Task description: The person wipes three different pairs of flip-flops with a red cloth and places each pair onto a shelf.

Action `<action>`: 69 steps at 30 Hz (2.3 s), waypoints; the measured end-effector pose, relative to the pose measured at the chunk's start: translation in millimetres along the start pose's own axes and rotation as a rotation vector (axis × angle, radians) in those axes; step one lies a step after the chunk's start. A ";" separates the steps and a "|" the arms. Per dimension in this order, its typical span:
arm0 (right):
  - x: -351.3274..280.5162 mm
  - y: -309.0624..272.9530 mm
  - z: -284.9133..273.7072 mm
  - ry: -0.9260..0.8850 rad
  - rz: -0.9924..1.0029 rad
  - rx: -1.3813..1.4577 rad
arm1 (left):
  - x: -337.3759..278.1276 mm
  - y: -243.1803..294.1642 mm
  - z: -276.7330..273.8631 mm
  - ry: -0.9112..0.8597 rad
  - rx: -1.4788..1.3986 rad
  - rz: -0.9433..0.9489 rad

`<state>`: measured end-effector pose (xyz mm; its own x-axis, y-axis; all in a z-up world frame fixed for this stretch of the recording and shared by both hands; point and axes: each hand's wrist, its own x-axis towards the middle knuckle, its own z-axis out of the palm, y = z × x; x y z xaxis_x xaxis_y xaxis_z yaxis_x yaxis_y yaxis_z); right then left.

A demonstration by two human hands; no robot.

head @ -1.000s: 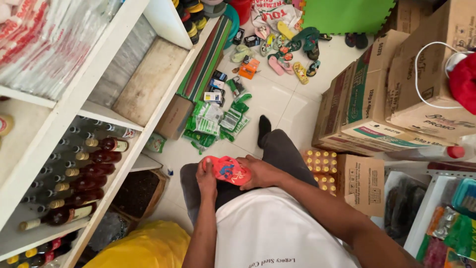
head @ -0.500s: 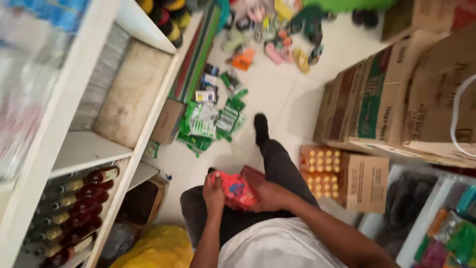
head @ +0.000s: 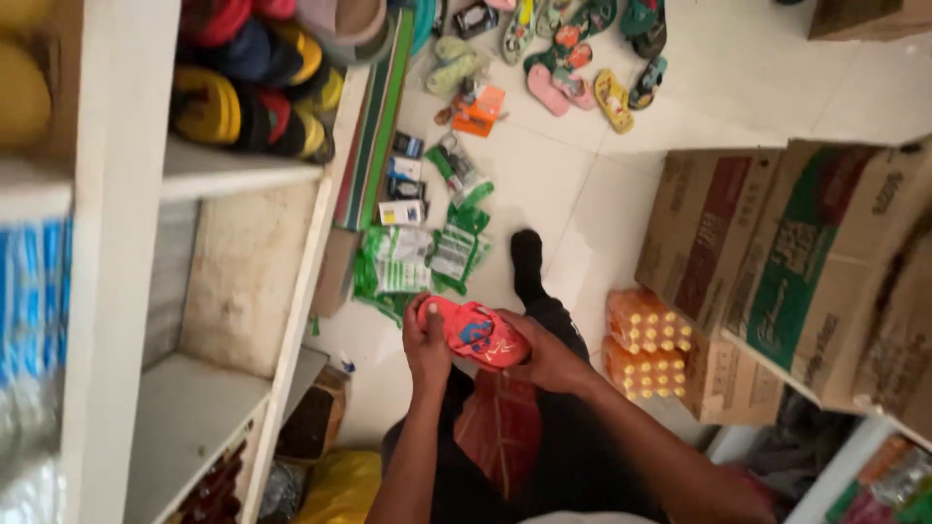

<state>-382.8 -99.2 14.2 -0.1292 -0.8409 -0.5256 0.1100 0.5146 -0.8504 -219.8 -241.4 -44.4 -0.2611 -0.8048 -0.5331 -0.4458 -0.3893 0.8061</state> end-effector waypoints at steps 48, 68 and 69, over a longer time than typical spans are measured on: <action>528.4 -280.9 -128.1 0.540 -0.604 0.024 | 168.0 444.9 -80.4 -0.336 1.732 1.259; 500.8 -298.8 -136.4 0.648 -0.384 -0.114 | 170.2 455.4 -71.8 -0.539 1.680 1.067; 497.3 -298.1 -136.3 0.616 -0.323 -0.071 | 170.0 455.3 -71.6 -0.538 1.677 1.046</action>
<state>-614.1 -648.0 2.8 -0.6819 -0.7165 -0.1473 -0.0900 0.2820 -0.9552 -405.8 -587.5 250.4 -0.9199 -0.0943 -0.3808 -0.0951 0.9953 -0.0167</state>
